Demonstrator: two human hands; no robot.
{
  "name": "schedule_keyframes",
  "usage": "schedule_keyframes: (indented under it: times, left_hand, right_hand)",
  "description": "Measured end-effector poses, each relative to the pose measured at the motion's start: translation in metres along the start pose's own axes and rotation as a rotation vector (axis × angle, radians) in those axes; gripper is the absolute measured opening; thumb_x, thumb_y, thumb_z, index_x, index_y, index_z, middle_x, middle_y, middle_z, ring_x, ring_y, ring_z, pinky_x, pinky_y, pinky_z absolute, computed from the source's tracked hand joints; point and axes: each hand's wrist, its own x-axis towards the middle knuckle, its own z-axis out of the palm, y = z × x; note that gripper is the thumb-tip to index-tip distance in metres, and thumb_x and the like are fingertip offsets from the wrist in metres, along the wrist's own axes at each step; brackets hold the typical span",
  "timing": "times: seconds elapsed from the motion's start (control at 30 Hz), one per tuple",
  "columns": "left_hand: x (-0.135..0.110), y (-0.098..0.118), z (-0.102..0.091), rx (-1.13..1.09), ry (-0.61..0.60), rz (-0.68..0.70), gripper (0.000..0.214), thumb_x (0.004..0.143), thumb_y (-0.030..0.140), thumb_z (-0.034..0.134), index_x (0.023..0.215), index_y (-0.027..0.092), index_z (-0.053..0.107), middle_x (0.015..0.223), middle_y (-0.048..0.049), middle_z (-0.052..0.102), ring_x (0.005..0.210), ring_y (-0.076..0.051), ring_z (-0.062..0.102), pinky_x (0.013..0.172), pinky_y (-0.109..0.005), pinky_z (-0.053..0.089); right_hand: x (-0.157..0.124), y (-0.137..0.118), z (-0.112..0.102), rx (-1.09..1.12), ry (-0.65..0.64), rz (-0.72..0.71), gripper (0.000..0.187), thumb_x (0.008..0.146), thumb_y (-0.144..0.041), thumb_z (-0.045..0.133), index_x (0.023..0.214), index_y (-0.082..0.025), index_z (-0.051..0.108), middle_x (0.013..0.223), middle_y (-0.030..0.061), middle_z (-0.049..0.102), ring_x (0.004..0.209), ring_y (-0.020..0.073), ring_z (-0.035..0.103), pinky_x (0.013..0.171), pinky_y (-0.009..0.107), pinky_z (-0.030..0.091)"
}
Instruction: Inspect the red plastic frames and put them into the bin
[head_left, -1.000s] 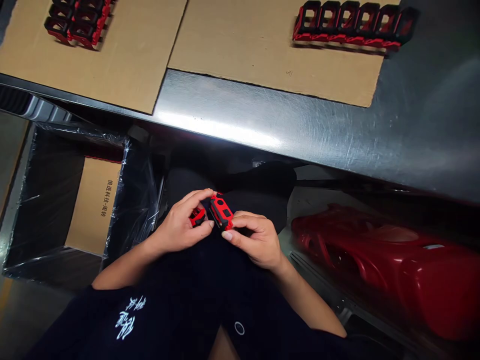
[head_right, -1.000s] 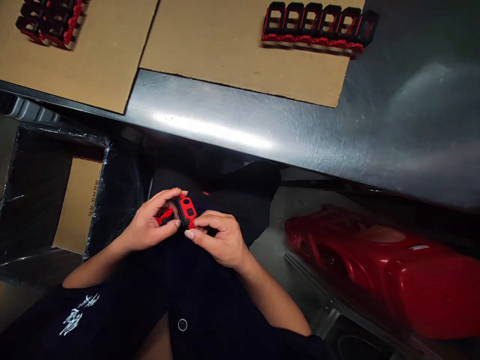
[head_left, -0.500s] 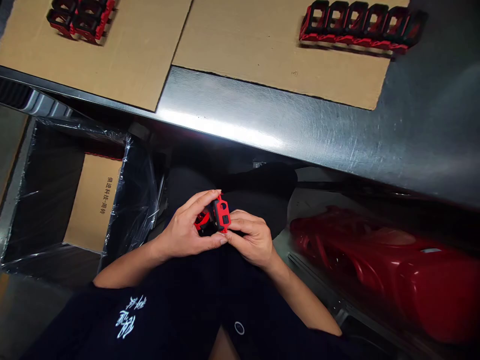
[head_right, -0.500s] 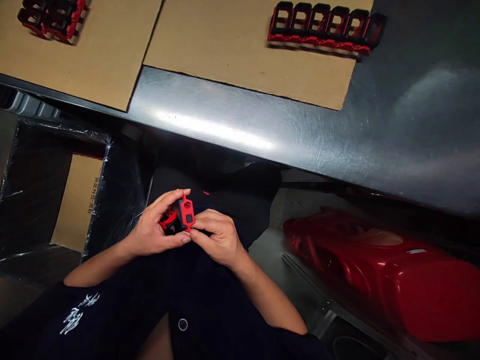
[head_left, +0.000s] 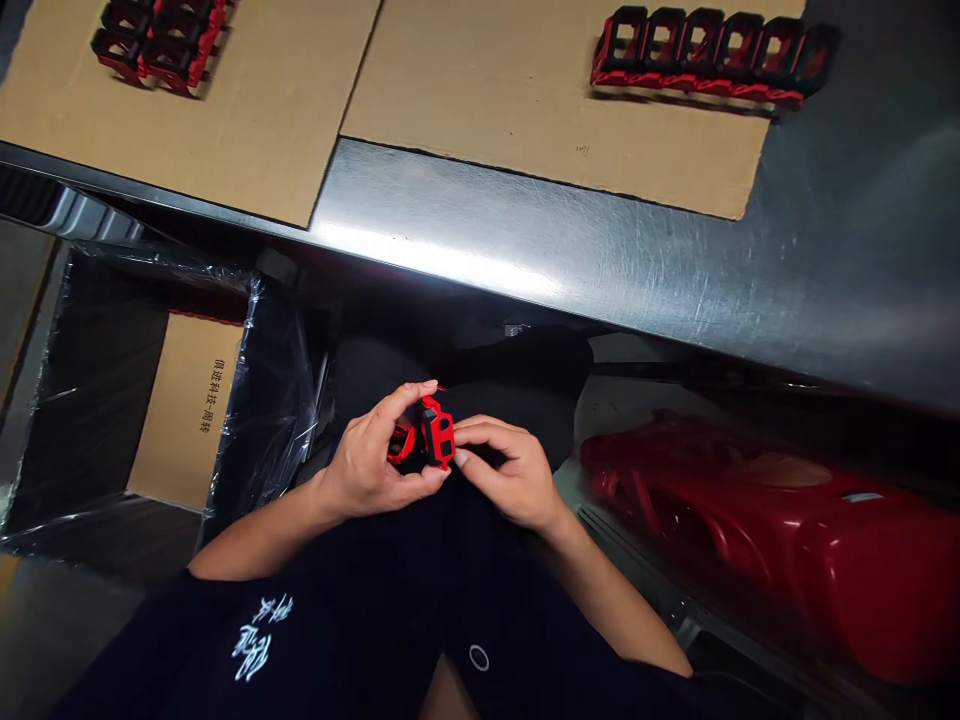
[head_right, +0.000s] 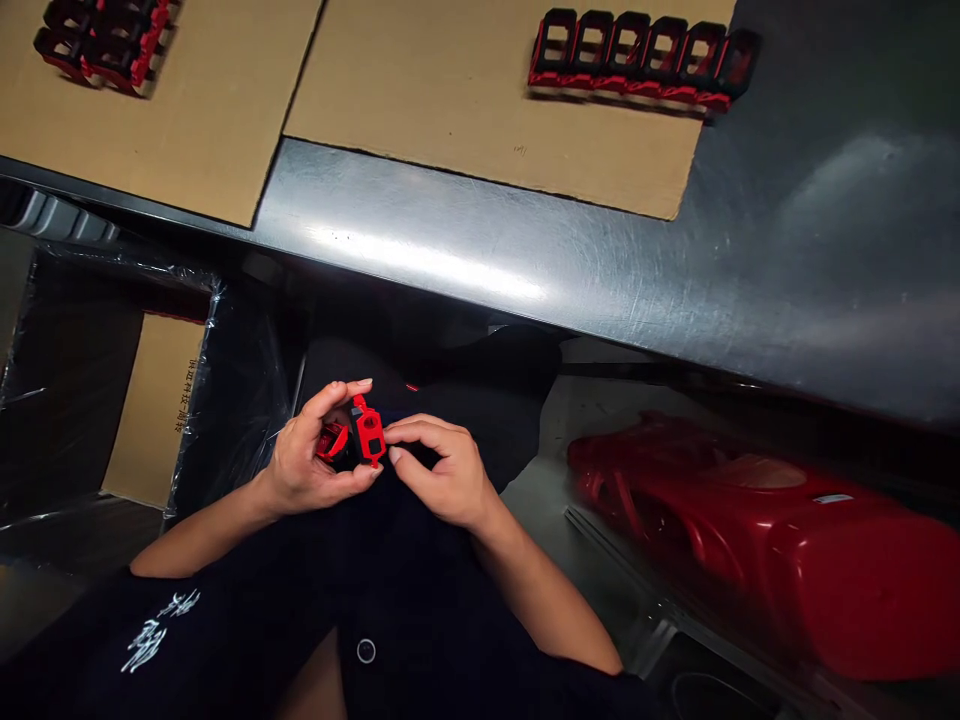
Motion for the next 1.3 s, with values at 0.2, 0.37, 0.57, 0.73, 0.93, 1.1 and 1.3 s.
schedule_keyframes:
  times: [0.2, 0.37, 0.57, 0.73, 0.93, 1.1, 1.3]
  left_hand:
    - [-0.002, -0.008, 0.003, 0.189, 0.003, 0.197, 0.105, 0.084, 0.033, 0.077, 0.162, 0.019, 0.008, 0.139, -0.0221, 0.063, 0.107, -0.026, 0.075, 0.081, -0.035, 0.065]
    - [-0.002, -0.011, 0.003, 0.308, -0.006, 0.252, 0.104, 0.090, 0.034, 0.072, 0.162, 0.024, -0.002, 0.134, -0.0203, 0.068, 0.082, -0.021, 0.076, 0.068, -0.031, 0.060]
    - [-0.010, -0.024, 0.004, 0.147, 0.014, 0.268, 0.094, 0.082, 0.028, 0.080, 0.155, 0.034, 0.021, 0.130, -0.0131, 0.072, 0.084, -0.020, 0.076, 0.072, -0.032, 0.061]
    - [-0.006, -0.023, 0.004, 0.095, -0.024, 0.313, 0.099, 0.080, 0.032, 0.081, 0.154, 0.035, 0.017, 0.127, -0.0134, 0.073, 0.081, -0.020, 0.077, 0.070, -0.033, 0.063]
    - [0.004, -0.015, 0.004, -0.010, 0.013, 0.383, 0.118, 0.078, 0.045, 0.083, 0.162, 0.018, 0.004, 0.128, -0.0238, 0.070, 0.103, -0.027, 0.077, 0.076, -0.034, 0.065]
    - [0.006, -0.013, 0.006, -0.010, 0.054, 0.341, 0.121, 0.076, 0.059, 0.081, 0.162, 0.014, 0.009, 0.126, -0.0251, 0.071, 0.095, -0.024, 0.079, 0.074, -0.030, 0.065]
    - [0.001, -0.013, 0.005, -0.022, 0.049, 0.203, 0.122, 0.075, 0.061, 0.080, 0.163, 0.014, 0.010, 0.129, -0.0239, 0.069, 0.098, -0.025, 0.078, 0.071, -0.028, 0.066]
  right_hand:
    - [0.001, -0.018, 0.005, -0.050, 0.104, 0.080, 0.039, 0.078, -0.029, 0.083, 0.113, -0.024, 0.069, 0.100, 0.0054, 0.079, 0.080, 0.0210, 0.077, 0.074, 0.034, 0.066]
    - [0.005, -0.022, 0.012, -0.163, 0.118, 0.005, 0.029, 0.081, -0.024, 0.080, 0.108, -0.026, 0.071, 0.094, 0.0031, 0.079, 0.071, 0.0184, 0.075, 0.067, 0.032, 0.067]
    - [0.004, -0.014, 0.009, 0.054, 0.072, 0.033, 0.028, 0.081, -0.016, 0.074, 0.107, -0.026, 0.072, 0.098, 0.0037, 0.079, 0.077, 0.0183, 0.077, 0.067, 0.030, 0.066]
    - [0.001, -0.003, 0.006, 0.435, -0.005, 0.254, 0.028, 0.083, -0.029, 0.078, 0.111, -0.026, 0.072, 0.099, 0.0035, 0.079, 0.080, 0.0193, 0.078, 0.074, 0.034, 0.067]
    - [0.004, 0.009, 0.008, 0.791, -0.072, 0.450, 0.032, 0.077, -0.033, 0.083, 0.106, -0.024, 0.076, 0.084, 0.0009, 0.077, 0.067, 0.0159, 0.072, 0.062, 0.028, 0.061]
    - [0.005, 0.014, 0.012, 0.933, -0.115, 0.634, 0.035, 0.077, -0.035, 0.080, 0.108, -0.019, 0.075, 0.083, 0.0029, 0.076, 0.062, 0.0151, 0.070, 0.056, 0.025, 0.057]
    - [0.005, 0.015, 0.011, 0.957, -0.100, 0.696, 0.036, 0.075, -0.037, 0.083, 0.104, -0.017, 0.074, 0.080, 0.0022, 0.074, 0.062, 0.0134, 0.068, 0.055, 0.022, 0.057]
